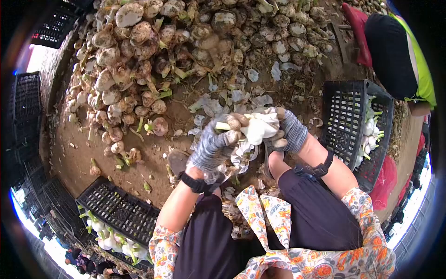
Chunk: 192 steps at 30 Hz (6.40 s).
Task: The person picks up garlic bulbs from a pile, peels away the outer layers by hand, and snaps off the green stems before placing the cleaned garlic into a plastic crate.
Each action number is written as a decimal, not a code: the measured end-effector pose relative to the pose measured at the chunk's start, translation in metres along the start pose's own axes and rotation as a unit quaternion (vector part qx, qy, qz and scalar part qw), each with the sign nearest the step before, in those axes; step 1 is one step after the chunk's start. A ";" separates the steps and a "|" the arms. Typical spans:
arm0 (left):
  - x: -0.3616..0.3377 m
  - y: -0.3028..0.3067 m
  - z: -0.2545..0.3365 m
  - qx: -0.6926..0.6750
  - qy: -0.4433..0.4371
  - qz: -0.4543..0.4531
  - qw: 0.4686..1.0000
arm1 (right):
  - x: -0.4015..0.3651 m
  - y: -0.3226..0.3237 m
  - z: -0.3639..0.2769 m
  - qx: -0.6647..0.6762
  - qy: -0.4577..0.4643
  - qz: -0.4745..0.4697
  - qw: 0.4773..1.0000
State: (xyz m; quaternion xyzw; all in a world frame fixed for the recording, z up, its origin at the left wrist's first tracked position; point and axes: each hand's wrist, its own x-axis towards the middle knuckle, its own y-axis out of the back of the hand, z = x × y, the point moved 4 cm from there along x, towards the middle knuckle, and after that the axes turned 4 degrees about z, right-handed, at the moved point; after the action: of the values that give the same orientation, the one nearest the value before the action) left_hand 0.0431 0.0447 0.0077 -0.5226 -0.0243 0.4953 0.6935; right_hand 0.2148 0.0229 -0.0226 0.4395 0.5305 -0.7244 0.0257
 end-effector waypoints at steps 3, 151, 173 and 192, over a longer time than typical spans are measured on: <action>0.000 0.007 -0.025 -0.224 0.073 0.015 0.972 | -0.014 -0.006 0.002 -0.015 0.106 0.161 0.981; 0.029 0.004 0.037 0.474 -0.234 0.082 0.845 | 0.006 -0.031 -0.023 -0.427 0.263 0.098 0.860; 0.018 0.025 0.032 0.230 -0.120 0.098 0.961 | -0.012 -0.053 -0.035 -0.761 0.283 0.151 0.563; 0.025 0.043 -0.005 -0.234 0.060 0.097 0.966 | 0.004 -0.059 -0.044 -0.609 0.274 0.111 0.736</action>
State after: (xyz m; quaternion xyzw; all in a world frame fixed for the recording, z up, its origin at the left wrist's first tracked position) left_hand 0.0295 0.0574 -0.0387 -0.6990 -0.0471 0.5083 0.5008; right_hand 0.2095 0.0857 0.0164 0.5651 0.7900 -0.0872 0.2215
